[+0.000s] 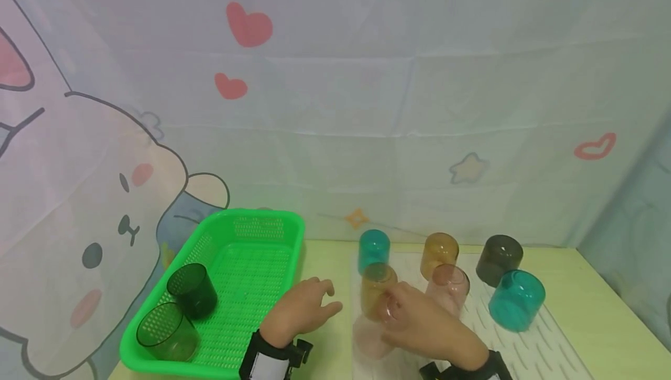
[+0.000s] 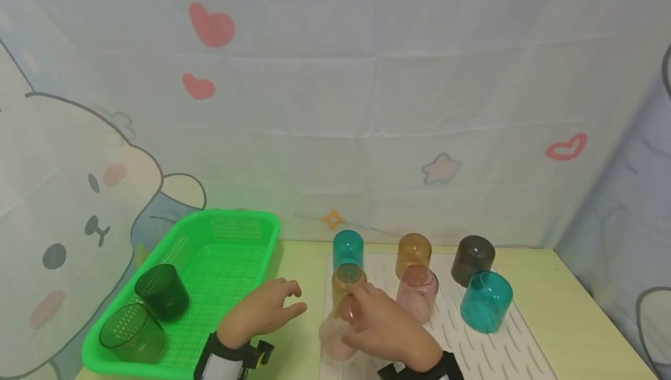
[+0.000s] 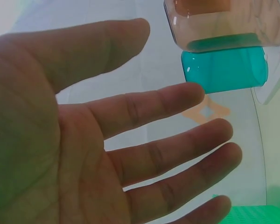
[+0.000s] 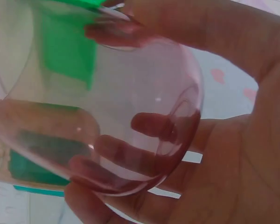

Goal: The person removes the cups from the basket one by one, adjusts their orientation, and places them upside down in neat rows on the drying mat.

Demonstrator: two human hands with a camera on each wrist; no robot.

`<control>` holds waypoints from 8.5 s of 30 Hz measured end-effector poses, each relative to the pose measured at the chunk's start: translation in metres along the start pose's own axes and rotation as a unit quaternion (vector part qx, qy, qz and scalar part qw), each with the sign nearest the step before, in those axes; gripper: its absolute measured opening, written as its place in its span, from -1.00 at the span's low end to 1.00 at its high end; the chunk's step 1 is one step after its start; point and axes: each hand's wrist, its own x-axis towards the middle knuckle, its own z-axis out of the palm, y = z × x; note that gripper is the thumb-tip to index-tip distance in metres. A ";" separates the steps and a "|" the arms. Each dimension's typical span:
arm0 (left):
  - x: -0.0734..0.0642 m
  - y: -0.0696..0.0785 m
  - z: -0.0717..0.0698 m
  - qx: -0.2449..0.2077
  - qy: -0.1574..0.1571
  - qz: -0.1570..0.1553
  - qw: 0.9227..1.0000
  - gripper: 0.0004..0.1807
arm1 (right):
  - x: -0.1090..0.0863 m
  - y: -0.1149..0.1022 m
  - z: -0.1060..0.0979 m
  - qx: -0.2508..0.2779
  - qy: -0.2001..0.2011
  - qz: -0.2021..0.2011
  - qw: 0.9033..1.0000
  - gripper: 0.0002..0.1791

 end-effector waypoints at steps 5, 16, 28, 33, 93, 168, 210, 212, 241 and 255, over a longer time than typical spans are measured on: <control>0.000 0.001 -0.001 -0.002 -0.002 -0.001 1.000 -0.72 | 0.002 0.001 0.008 -0.020 -0.016 -0.011 1.000 -0.42; 0.000 0.002 -0.001 -0.009 -0.012 -0.010 1.000 -0.68 | 0.004 0.001 0.019 -0.072 -0.049 0.005 0.996 -0.44; 0.001 0.001 -0.001 -0.007 -0.016 -0.013 1.000 -0.67 | 0.001 -0.001 0.017 -0.094 -0.036 -0.002 0.995 -0.43; 0.001 0.001 -0.001 -0.010 -0.017 -0.014 1.000 -0.68 | 0.000 -0.003 0.015 -0.102 -0.037 0.005 0.994 -0.44; -0.002 -0.097 -0.097 0.137 -0.134 -0.187 0.963 -0.54 | -0.016 0.042 -0.041 0.008 0.048 0.115 0.992 -0.31; -0.018 -0.102 -0.077 0.063 0.105 -0.138 0.983 -0.72 | -0.021 0.041 -0.043 0.042 0.057 0.130 0.989 -0.43; 0.012 -0.015 -0.021 -0.259 0.253 -0.003 0.932 -0.82 | -0.014 0.036 -0.039 0.113 0.146 0.096 0.978 -0.43; 0.012 -0.011 -0.020 -0.270 0.250 0.008 0.930 -0.82 | -0.013 0.035 -0.038 0.123 0.148 0.094 0.977 -0.42; 0.005 0.057 -0.019 -0.417 0.157 0.150 0.883 -0.82 | -0.009 0.011 -0.039 0.312 0.136 0.035 0.940 -0.48; 0.009 0.055 0.000 -0.430 0.123 0.155 0.881 -0.81 | -0.010 0.007 -0.035 0.316 0.158 0.028 0.935 -0.44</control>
